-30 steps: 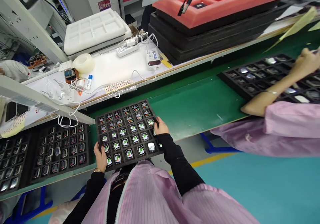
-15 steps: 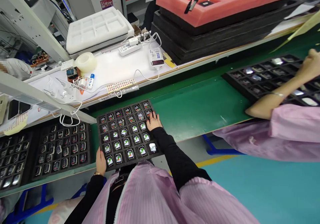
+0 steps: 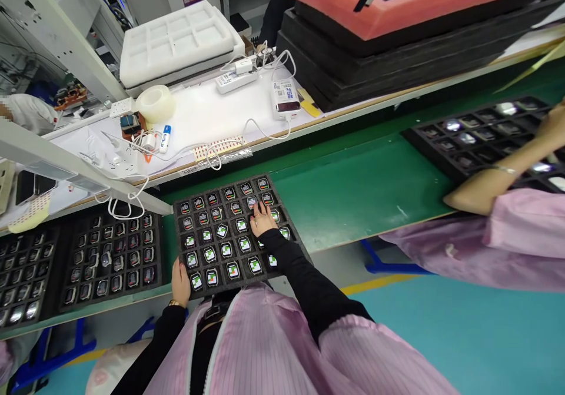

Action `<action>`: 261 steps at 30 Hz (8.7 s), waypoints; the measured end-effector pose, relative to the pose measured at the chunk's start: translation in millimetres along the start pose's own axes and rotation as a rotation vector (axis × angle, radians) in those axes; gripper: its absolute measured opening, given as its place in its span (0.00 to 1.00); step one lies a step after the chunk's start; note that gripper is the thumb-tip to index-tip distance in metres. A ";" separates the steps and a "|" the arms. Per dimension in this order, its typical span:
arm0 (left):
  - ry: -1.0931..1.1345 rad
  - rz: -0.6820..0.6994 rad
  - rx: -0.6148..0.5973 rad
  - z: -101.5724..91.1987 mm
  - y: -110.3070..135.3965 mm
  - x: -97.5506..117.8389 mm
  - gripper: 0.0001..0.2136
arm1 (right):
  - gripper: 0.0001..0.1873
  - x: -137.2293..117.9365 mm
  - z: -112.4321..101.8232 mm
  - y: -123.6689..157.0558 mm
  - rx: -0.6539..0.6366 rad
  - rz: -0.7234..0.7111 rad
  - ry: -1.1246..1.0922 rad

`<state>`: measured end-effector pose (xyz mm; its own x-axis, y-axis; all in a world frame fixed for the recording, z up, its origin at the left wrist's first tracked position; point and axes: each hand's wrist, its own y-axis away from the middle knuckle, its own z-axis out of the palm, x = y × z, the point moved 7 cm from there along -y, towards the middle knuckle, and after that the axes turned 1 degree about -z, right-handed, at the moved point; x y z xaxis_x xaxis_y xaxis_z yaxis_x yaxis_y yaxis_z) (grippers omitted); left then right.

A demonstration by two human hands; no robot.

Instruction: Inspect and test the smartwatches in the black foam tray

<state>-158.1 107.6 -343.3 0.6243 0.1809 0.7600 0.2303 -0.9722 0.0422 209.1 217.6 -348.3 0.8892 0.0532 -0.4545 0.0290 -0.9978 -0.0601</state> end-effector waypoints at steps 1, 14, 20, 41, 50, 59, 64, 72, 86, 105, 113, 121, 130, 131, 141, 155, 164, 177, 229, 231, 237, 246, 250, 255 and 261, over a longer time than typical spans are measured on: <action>0.000 -0.003 -0.002 0.0 0.2 0.2 0.23 | 0.31 -0.8 1.3 0.1 -0.005 0.006 0.000; 0.009 0.000 0.000 -1.4 1.3 2.9 0.22 | 0.31 -51.3 15.2 -1.8 -0.081 -0.151 -0.031; 0.011 0.001 -0.002 -1.2 0.9 2.3 0.23 | 0.31 -39.7 12.3 -0.4 -0.044 -0.097 -0.019; 0.030 -0.001 0.006 -2.1 0.2 2.3 0.23 | 0.30 14.8 -11.4 10.9 0.128 0.113 -0.082; 0.014 -0.009 0.004 -0.6 3.4 -5.3 0.24 | 0.27 -92.6 33.7 20.7 -0.076 -0.212 -0.180; -0.013 0.001 -0.009 0.1 5.6 -2.9 0.24 | 0.31 -122.7 45.3 4.6 -0.122 -0.255 -0.130; -0.059 0.006 -0.029 -1.7 5.5 3.8 0.24 | 0.32 -127.0 49.4 3.9 -0.160 -0.268 -0.090; -0.170 0.099 -0.041 1.9 -25.2 50.3 0.28 | 0.30 -166.2 54.2 4.3 -0.227 -0.402 -0.057; -0.253 0.109 -0.051 20.8 -59.5 60.1 0.27 | 0.30 -181.9 58.6 2.7 -0.157 -0.416 -0.058; -0.092 0.005 0.014 19.6 -70.9 40.3 0.27 | 0.31 -174.0 59.2 2.3 -0.167 -0.418 -0.045; 0.022 0.014 0.016 14.5 -75.6 16.2 0.23 | 0.32 -172.1 66.2 2.9 -0.237 -0.416 -0.034; 0.018 0.013 0.024 16.8 -77.8 9.0 0.22 | 0.33 -173.4 61.7 -40.4 -0.151 -0.374 -0.082; 0.016 0.025 0.033 15.8 -77.2 7.0 0.22 | 0.33 -184.6 78.5 -67.4 -0.234 -0.344 -0.016; 0.017 0.027 0.035 15.9 -77.3 6.9 0.22 | 0.33 -188.2 79.1 -67.3 -0.231 -0.353 -0.015; 0.007 0.034 0.048 14.5 -77.6 8.4 0.21 | 0.36 -224.2 92.4 -66.4 -0.286 -0.440 -0.031; 0.009 0.028 0.055 15.3 -78.8 5.3 0.20 | 0.34 -225.6 79.7 -4.3 -0.300 -0.550 -0.091; -0.002 0.046 0.064 14.4 -80.0 7.1 0.21 | 0.35 -193.9 61.8 -30.6 -0.140 -0.370 -0.070; -0.019 0.050 0.063 14.5 -82.5 5.2 0.21 | 0.36 -129.2 62.5 -62.1 -0.106 -0.089 -0.001; -0.021 0.010 0.024 3.4 -57.4 -4.5 0.22 | 0.32 56.0 -20.9 -53.5 0.254 0.383 0.104; -0.029 -0.011 0.031 -1.2 -44.3 -8.2 0.22 | 0.32 61.7 -19.5 -49.1 0.244 0.426 0.090; -0.054 -0.063 0.047 -11.1 -15.1 -18.5 0.21 | 0.33 63.7 -15.6 -42.9 0.188 0.427 0.039; -0.066 -0.119 0.060 -17.7 9.1 -27.2 0.23 | 0.38 64.9 -28.5 -51.8 0.114 0.334 0.033; -0.071 -0.140 0.070 -18.4 18.1 -29.2 0.24 | 0.37 63.3 -27.0 -54.3 0.092 0.294 0.037; -0.084 -0.157 0.105 -19.4 26.4 -31.5 0.23 | 0.35 67.8 -28.3 -60.9 0.077 0.288 0.047; -0.095 -0.159 0.127 -19.3 32.4 -31.4 0.23 | 0.32 64.4 -38.3 -70.9 0.036 0.234 0.070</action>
<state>-184.7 67.6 -353.2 0.6389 0.3495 0.6853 0.4196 -0.9050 0.0704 281.7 290.2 -339.3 0.8993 -0.1829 -0.3973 -0.1962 -0.9805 0.0073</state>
